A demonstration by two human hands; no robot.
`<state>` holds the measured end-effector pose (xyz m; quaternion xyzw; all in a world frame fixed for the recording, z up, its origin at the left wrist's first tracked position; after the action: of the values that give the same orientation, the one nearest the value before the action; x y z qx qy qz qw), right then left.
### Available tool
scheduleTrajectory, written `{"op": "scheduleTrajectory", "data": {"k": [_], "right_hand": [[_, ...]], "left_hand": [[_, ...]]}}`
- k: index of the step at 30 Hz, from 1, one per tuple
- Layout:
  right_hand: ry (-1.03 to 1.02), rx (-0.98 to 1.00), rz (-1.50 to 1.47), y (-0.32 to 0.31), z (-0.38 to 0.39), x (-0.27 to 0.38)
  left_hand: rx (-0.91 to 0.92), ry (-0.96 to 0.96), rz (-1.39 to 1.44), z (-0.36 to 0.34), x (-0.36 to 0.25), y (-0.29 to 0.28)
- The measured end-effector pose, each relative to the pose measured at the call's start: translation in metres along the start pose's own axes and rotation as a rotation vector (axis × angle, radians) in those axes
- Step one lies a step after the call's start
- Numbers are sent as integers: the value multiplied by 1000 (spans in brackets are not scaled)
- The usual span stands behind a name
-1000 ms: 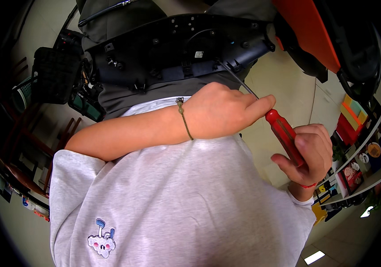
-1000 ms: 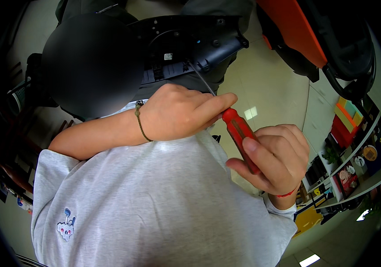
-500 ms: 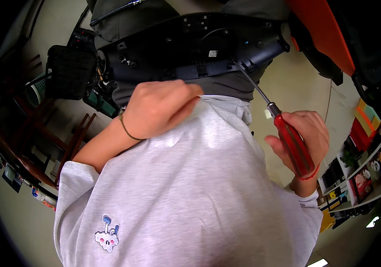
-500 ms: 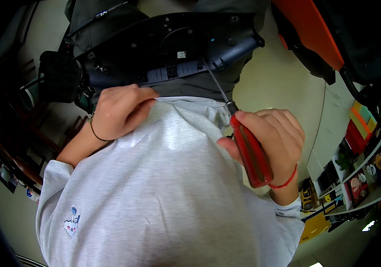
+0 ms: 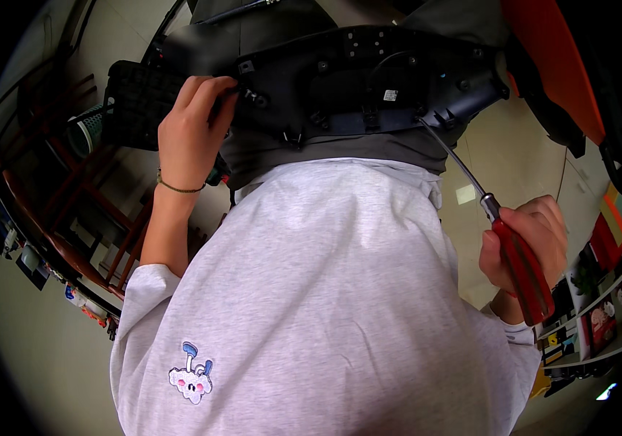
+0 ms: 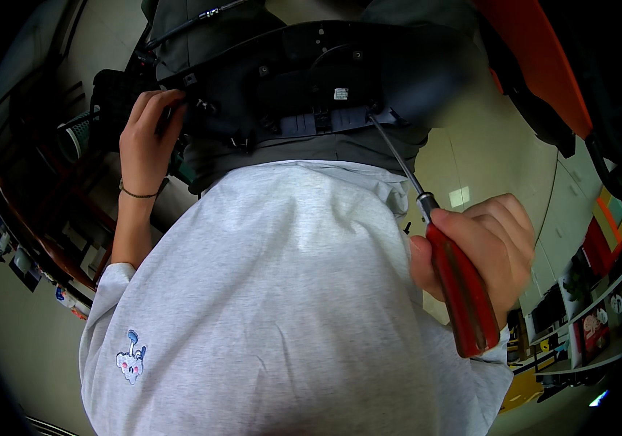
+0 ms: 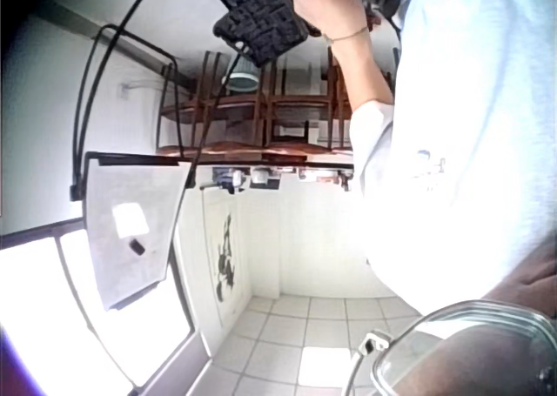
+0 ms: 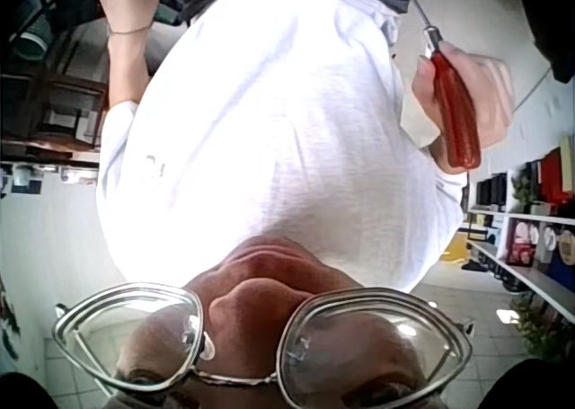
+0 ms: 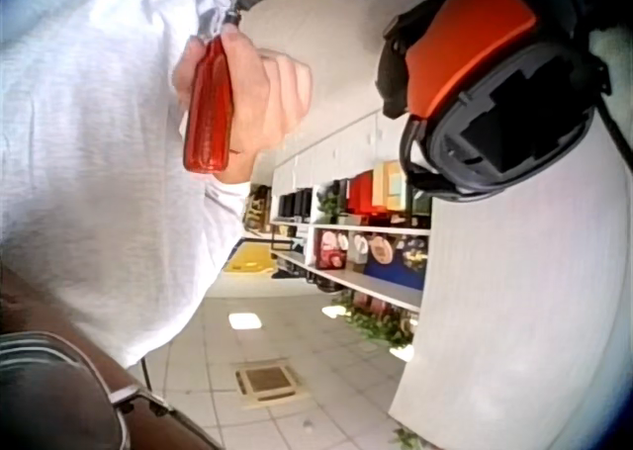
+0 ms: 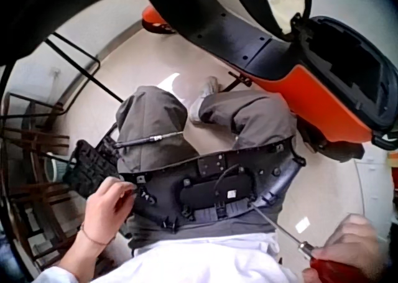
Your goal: The person unscrews and removes components from a motorcycle dashboard panel using a screwdriver, then handles a smaller black electronic component and a wiring harness by hand.
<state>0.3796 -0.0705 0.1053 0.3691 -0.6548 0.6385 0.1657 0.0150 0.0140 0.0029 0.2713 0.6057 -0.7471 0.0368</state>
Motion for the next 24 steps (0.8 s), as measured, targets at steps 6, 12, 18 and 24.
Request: {"op": "scheduleTrajectory", "data": {"k": [6, 12, 18, 24], "right_hand": [[-4, -100, -86, -4, 4, -4], [-5, -116, -115, 4, 4, -4], [42, -135, -123, 10, 8, -7], [57, -139, -163, 13, 9, -7]], "left_hand": [[-18, 79, -151, -5, -3, 10], [-41, 135, -203, -9, -2, 16], [2, 107, -224, -9, 0, 16], [6, 51, -174, -5, 0, 12]]}}
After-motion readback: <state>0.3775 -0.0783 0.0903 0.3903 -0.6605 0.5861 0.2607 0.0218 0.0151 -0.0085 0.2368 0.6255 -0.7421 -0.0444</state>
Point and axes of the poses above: each hand's wrist, its own z-axis away from the middle knuckle, its own y-axis out of the palm, x = y × z, the point moved 2 cm from there along -z, towards the middle knuckle, and after that the axes turned 2 degrees about y, right-handed, at the moved point
